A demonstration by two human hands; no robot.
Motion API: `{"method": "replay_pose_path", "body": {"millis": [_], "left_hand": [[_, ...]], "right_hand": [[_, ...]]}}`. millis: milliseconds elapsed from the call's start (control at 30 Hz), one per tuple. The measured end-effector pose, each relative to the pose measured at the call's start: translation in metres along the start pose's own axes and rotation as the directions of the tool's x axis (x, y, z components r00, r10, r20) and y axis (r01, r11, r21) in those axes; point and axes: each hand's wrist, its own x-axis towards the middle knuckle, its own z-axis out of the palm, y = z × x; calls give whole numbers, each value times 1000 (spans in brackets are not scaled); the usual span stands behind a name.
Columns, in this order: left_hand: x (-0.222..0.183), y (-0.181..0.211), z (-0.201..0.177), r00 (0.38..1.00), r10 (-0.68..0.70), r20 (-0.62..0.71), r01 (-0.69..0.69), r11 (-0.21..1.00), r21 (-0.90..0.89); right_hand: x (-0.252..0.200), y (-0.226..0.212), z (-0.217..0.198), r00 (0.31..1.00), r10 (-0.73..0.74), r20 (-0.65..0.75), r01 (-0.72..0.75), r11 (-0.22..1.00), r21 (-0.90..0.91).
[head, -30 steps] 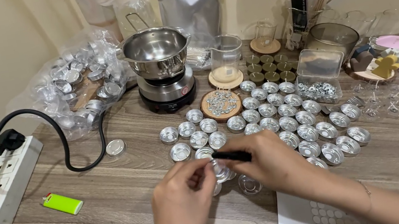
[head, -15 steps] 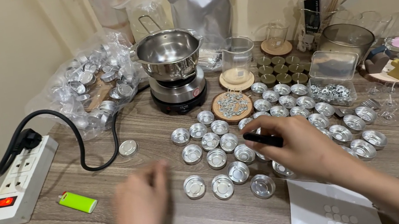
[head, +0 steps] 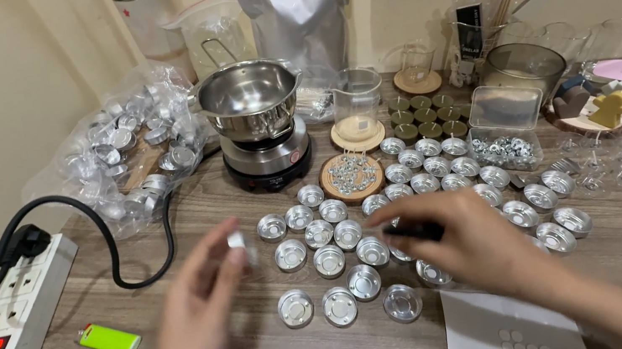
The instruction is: Applying adhesive stickers to the bottom of metal tealight candle cups using a tool.
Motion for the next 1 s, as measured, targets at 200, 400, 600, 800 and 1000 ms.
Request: {"method": "replay_pose_path", "body": {"millis": [200, 400, 600, 800, 1000], "left_hand": [[-15, -59, 66, 831, 302, 467, 220, 592, -775], [-18, -58, 92, 826, 320, 464, 318, 414, -853], [-18, -72, 100, 849, 273, 453, 338, 378, -862], [-40, -44, 73, 777, 590, 219, -422, 746, -514], [-52, -38, 87, 690, 720, 77, -720, 671, 177]], "right_hand": [[-19, -37, 17, 868, -489, -89, 492, 871, 9], [-28, -24, 21, 858, -505, -94, 508, 862, 5], [-26, -24, 13, 877, -480, -29, 477, 875, -84], [-24, -19, 5, 912, -409, 39, 411, 909, -74], [-33, -12, 11, 959, -196, 205, 188, 980, 59]]}}
